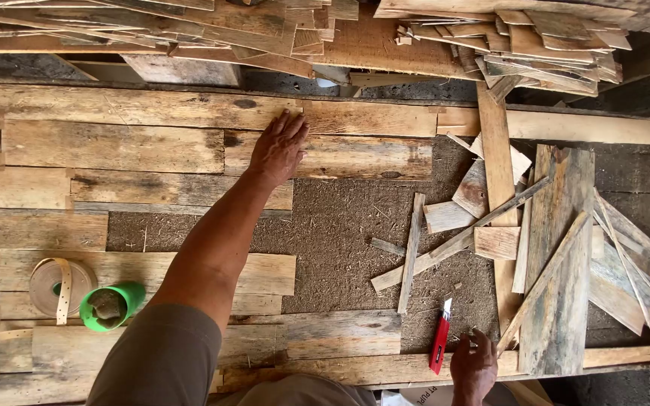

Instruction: Measure, mark, and cut wood veneer pieces to fit into a wooden surface.

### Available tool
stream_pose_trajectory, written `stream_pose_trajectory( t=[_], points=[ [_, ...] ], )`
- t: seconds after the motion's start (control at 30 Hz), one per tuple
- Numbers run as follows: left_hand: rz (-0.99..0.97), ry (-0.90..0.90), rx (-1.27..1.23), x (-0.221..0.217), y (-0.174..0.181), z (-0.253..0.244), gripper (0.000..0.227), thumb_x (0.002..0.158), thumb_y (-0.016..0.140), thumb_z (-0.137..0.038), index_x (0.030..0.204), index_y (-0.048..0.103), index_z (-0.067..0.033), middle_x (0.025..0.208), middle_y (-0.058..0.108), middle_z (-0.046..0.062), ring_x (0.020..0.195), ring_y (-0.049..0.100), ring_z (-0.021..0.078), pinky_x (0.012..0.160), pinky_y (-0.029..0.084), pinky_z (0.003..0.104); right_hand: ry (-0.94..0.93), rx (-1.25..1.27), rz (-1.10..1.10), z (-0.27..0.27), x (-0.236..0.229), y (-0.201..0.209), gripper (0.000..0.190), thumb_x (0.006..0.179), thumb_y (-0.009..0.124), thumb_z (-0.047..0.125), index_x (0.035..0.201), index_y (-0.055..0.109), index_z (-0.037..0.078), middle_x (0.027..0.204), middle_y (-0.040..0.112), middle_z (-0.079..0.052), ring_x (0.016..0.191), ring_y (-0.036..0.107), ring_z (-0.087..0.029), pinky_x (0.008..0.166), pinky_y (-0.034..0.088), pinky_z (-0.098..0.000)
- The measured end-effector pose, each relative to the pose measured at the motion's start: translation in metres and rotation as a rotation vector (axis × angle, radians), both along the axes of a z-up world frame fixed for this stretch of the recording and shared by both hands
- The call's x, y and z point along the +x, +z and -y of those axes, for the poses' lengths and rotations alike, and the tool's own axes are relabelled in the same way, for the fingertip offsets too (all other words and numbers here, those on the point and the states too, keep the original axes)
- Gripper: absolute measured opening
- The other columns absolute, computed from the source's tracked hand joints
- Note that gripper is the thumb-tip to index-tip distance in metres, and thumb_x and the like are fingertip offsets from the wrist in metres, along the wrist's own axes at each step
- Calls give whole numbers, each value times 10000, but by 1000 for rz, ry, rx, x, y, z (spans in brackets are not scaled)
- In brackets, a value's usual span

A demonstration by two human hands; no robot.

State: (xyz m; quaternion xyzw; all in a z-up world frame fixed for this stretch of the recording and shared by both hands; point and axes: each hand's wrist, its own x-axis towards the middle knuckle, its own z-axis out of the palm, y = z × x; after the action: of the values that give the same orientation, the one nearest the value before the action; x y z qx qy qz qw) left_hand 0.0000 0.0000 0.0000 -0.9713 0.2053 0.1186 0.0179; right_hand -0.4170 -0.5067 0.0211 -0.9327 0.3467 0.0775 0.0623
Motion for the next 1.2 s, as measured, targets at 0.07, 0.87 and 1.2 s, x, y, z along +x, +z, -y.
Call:
stream_pose_trajectory(
  t=[0.07,0.87,1.2],
  points=[
    [32,-1,-26,2,-1,0,722,1017,534,-466,1617,313,-130,1701,208,86,1550,189,322,1279,145,414,13,2,8,-2,0,-1,320,1003,676,316,1266,715,137,1199,726,-104,945,748,-229,817,613,-432],
    [44,179,-285,8,-1,5,671,817,864,-218,1439,614,-192,1618,394,52,1460,374,273,1109,461,370,-36,24,204,-12,-7,14,300,981,692,153,1272,683,80,1146,728,-104,1027,710,-258,918,573,-443],
    [-32,135,-233,9,17,-1,751,805,872,-267,1484,567,-170,1657,339,69,1474,336,287,1138,384,456,163,266,-91,-79,37,57,427,840,745,312,1196,621,113,1103,742,-85,922,749,-243,746,620,-433]
  ],
)
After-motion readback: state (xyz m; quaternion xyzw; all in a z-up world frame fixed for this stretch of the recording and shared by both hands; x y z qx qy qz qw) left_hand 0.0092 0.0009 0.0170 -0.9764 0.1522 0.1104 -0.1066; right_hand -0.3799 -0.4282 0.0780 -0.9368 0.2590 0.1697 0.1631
